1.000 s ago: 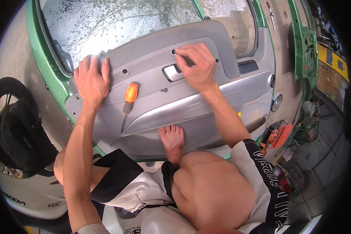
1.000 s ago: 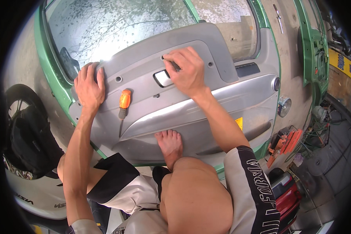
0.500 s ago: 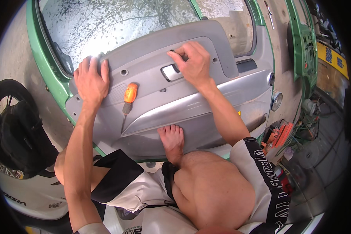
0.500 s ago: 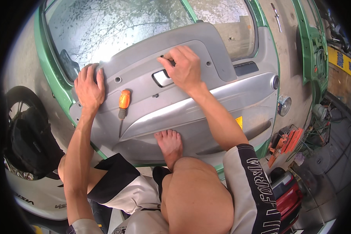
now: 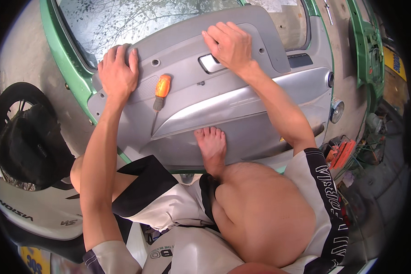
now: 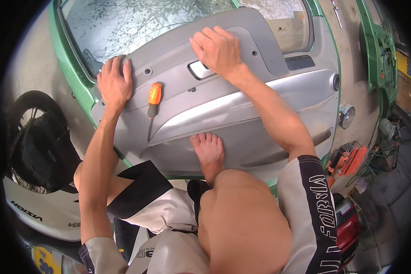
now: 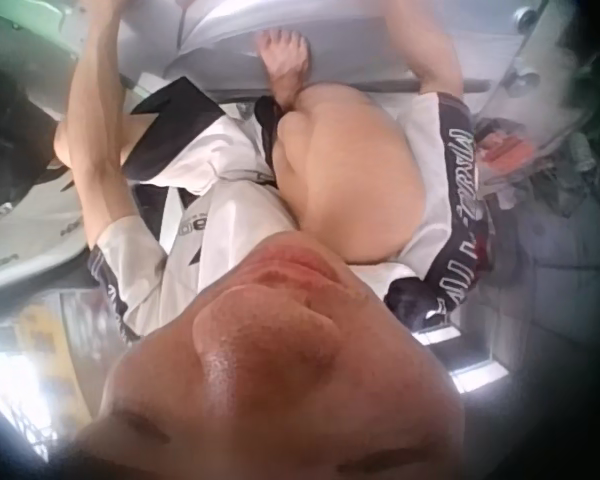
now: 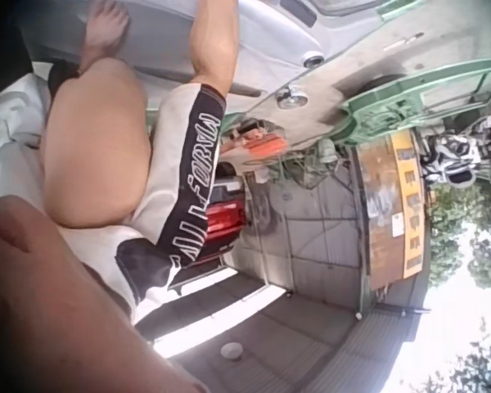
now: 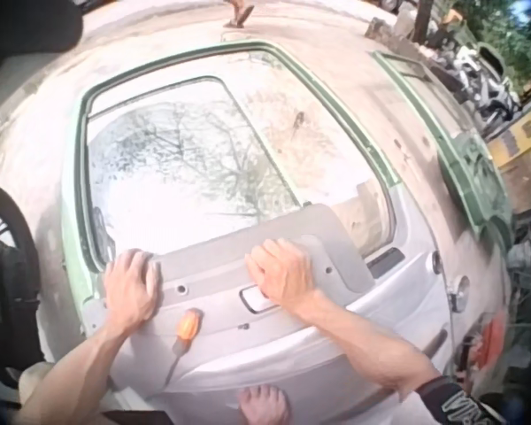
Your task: The person uses a screwdriver to remove and replace screws and components on the interior trim of a car door panel.
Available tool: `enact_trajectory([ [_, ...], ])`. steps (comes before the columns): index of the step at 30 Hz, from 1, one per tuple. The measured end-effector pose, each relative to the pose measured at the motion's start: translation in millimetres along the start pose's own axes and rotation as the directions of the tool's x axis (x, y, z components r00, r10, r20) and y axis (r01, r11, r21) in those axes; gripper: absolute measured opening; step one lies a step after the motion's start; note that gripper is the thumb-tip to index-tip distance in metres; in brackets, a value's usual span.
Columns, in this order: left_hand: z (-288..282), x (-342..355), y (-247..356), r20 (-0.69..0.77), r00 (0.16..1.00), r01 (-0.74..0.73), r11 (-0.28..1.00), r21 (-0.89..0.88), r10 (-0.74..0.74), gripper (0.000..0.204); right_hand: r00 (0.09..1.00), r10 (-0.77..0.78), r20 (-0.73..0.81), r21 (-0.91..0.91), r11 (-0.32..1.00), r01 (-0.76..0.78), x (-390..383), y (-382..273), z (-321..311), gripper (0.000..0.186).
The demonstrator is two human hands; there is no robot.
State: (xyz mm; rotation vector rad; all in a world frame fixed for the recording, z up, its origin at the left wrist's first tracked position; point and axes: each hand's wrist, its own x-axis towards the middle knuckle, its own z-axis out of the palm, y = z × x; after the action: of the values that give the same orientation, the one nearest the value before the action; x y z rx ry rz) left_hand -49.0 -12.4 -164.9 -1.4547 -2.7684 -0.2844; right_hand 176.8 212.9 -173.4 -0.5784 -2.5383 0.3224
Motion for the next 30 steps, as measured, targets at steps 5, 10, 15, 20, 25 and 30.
enact_trajectory([
  [5,-0.7,2.2,2.4,0.012,1.000,0.005,1.000,-0.004,-0.005,0.035,0.989,-0.147,0.010,-0.054,0.988,0.147,0.4,20.0,2.3,0.031],
  [10,-1.2,-0.5,1.0,-0.144,0.988,-0.058,0.998,-0.004,0.057,0.033,0.992,-0.108,0.064,-0.061,0.992,0.111,2.1,13.3,0.5,0.038],
  [15,-41.5,11.8,47.7,0.153,0.988,0.014,0.985,-0.169,0.013,0.035,0.998,-0.033,0.046,0.003,0.999,0.033,-7.4,12.0,-9.8,0.043],
  [20,-94.3,-5.9,83.8,0.486,0.872,-0.049,0.999,-0.019,0.052,0.058,0.999,0.051,-0.014,0.106,0.993,-0.049,-13.5,8.7,-13.0,0.036],
  [25,-81.1,-16.0,91.9,0.761,0.647,-0.051,0.992,0.113,-0.053,0.062,0.978,0.206,0.021,0.368,0.908,-0.199,-14.9,3.8,-16.6,0.023],
  [30,-68.4,-18.9,88.4,0.734,0.679,-0.050,0.997,0.064,-0.013,0.059,0.964,0.266,-0.003,0.510,0.830,-0.228,-9.8,-0.9,-35.7,0.015],
])
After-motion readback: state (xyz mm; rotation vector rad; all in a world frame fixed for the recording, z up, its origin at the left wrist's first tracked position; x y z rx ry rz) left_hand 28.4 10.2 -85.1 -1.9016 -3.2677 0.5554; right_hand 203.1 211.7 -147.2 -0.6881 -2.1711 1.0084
